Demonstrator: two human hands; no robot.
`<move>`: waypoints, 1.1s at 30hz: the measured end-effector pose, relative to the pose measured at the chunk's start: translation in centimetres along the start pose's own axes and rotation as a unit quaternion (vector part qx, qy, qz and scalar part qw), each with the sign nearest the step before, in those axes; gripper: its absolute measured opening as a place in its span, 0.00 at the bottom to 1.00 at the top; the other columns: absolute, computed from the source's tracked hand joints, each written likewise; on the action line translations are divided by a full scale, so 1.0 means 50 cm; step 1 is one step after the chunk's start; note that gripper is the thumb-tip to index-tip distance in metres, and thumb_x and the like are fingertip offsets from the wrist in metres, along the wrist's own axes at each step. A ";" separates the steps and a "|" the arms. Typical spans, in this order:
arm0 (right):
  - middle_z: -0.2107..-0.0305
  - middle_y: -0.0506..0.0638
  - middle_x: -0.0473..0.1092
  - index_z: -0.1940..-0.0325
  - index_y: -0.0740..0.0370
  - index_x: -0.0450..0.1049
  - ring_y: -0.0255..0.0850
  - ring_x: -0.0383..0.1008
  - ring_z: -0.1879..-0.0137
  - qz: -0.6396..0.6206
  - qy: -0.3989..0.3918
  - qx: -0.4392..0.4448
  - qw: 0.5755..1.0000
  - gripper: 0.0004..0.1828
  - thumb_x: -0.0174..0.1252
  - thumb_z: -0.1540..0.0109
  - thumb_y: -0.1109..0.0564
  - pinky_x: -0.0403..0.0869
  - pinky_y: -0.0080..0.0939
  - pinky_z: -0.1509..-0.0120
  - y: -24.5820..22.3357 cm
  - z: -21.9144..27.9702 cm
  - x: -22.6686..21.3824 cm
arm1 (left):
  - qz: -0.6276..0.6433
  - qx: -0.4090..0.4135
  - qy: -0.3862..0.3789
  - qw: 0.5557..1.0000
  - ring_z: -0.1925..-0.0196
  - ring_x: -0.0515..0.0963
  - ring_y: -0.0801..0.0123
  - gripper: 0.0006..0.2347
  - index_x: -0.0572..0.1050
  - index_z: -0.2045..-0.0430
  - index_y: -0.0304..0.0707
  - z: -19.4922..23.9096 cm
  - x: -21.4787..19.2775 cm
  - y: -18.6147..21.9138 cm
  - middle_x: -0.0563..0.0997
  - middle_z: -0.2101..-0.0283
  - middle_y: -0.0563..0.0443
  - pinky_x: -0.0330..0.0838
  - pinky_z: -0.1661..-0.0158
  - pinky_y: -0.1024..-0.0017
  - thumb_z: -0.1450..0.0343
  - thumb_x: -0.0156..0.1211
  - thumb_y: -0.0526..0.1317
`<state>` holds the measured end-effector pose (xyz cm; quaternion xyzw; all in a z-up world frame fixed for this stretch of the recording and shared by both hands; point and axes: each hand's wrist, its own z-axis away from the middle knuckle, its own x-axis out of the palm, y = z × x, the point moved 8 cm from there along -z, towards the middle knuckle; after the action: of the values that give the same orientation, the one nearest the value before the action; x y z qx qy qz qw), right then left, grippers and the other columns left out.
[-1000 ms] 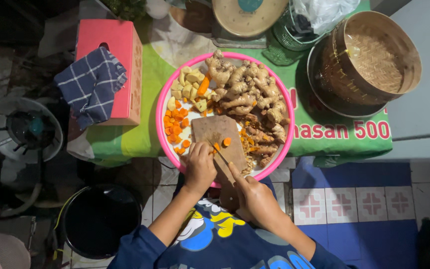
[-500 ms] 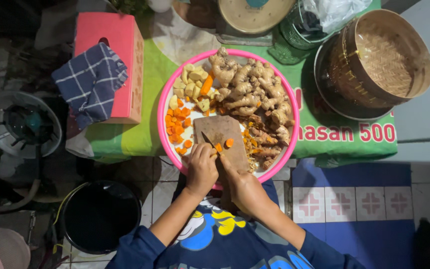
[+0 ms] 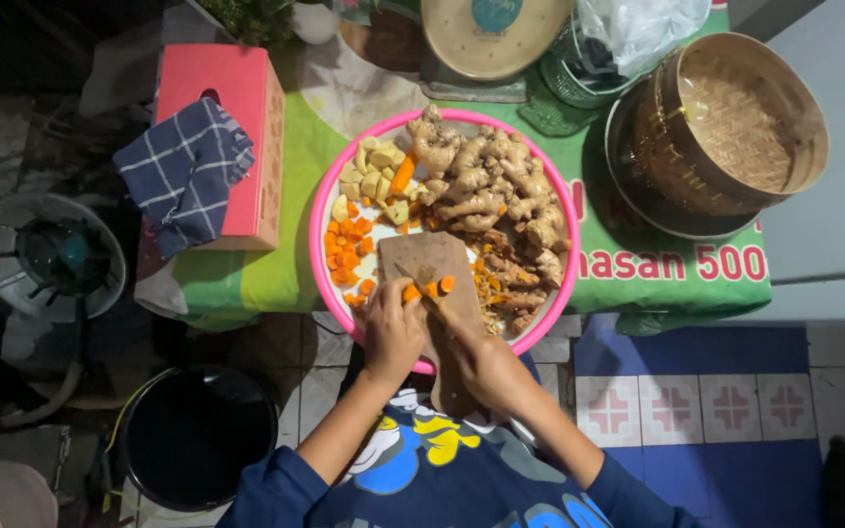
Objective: The person peels and chops carrots and ginger on a wooden cutting board placed over a pink basin. The person uses a knife to slice the vegetables into small pieces and places them into the basin.
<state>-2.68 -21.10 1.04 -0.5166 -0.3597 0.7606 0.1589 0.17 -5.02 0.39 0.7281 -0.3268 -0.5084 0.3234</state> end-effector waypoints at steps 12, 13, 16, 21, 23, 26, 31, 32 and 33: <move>0.75 0.49 0.71 0.32 0.55 0.69 0.32 0.66 0.71 -0.100 0.262 0.057 0.958 0.27 0.59 0.36 0.61 0.68 0.33 0.65 0.097 0.017 -0.126 | -0.092 0.069 -0.107 0.988 0.47 0.69 0.39 0.30 0.67 0.38 0.34 -0.039 0.029 0.085 0.72 0.46 0.34 0.65 0.47 0.49 0.36 0.68 0.42; 0.73 0.51 0.72 0.32 0.56 0.68 0.34 0.68 0.70 -0.106 0.281 0.052 0.952 0.27 0.59 0.36 0.61 0.70 0.35 0.64 0.089 0.010 -0.132 | -0.101 0.076 -0.116 0.985 0.47 0.69 0.40 0.30 0.68 0.38 0.35 -0.049 0.041 0.092 0.72 0.46 0.35 0.65 0.47 0.49 0.36 0.67 0.43; 0.66 0.56 0.76 0.34 0.58 0.69 0.43 0.75 0.65 -0.082 0.327 0.013 0.941 0.26 0.60 0.37 0.61 0.73 0.41 0.59 0.053 -0.009 -0.136 | -0.128 0.098 -0.129 0.978 0.47 0.69 0.43 0.25 0.72 0.43 0.40 -0.070 0.079 0.096 0.73 0.46 0.37 0.66 0.49 0.51 0.35 0.67 0.44; 0.58 0.62 0.77 0.37 0.59 0.70 0.57 0.80 0.54 0.026 0.295 -0.075 0.952 0.27 0.63 0.42 0.61 0.77 0.50 0.51 0.004 -0.025 -0.121 | -0.141 0.124 -0.093 0.978 0.45 0.70 0.45 0.11 0.78 0.61 0.39 -0.072 0.108 0.060 0.75 0.46 0.41 0.68 0.44 0.55 0.36 0.59 0.31; 0.57 0.62 0.77 0.37 0.59 0.71 0.57 0.80 0.54 0.047 0.293 -0.069 0.952 0.28 0.64 0.42 0.60 0.77 0.50 0.51 0.008 -0.027 -0.117 | -0.110 0.125 -0.086 0.982 0.46 0.70 0.44 0.14 0.77 0.58 0.33 -0.069 0.110 0.041 0.75 0.47 0.40 0.68 0.43 0.56 0.37 0.56 0.28; 0.56 0.62 0.77 0.37 0.57 0.71 0.57 0.80 0.55 0.057 0.286 -0.061 0.955 0.29 0.64 0.43 0.60 0.77 0.50 0.51 0.016 -0.026 -0.111 | -0.096 0.132 -0.080 0.983 0.47 0.71 0.44 0.14 0.75 0.57 0.30 -0.067 0.109 0.034 0.75 0.48 0.39 0.68 0.43 0.56 0.36 0.54 0.27; 0.58 0.61 0.77 0.34 0.56 0.69 0.57 0.79 0.58 0.029 0.310 -0.048 0.949 0.30 0.63 0.41 0.61 0.76 0.49 0.51 0.027 -0.021 -0.113 | -0.119 0.152 -0.066 0.979 0.49 0.70 0.41 0.20 0.75 0.53 0.27 -0.086 0.100 0.058 0.73 0.49 0.33 0.69 0.48 0.55 0.40 0.53 0.26; 0.60 0.61 0.78 0.34 0.55 0.69 0.56 0.79 0.59 0.016 0.310 -0.034 0.950 0.30 0.63 0.41 0.61 0.76 0.49 0.52 0.034 -0.020 -0.112 | -0.115 0.148 -0.090 0.978 0.49 0.70 0.42 0.22 0.76 0.50 0.27 -0.089 0.107 0.058 0.74 0.49 0.35 0.70 0.50 0.56 0.40 0.53 0.25; 0.61 0.60 0.78 0.34 0.55 0.69 0.55 0.79 0.60 0.004 0.311 -0.020 0.950 0.30 0.63 0.40 0.61 0.76 0.48 0.52 0.042 -0.018 -0.112 | -0.110 0.146 -0.114 0.976 0.50 0.71 0.43 0.23 0.76 0.47 0.27 -0.091 0.116 0.057 0.74 0.50 0.36 0.71 0.52 0.56 0.39 0.53 0.25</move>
<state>0.76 -25.64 3.11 -0.7323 -0.3051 0.5554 0.2494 5.63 -10.71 0.83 0.7360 -0.3502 -0.5677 0.1161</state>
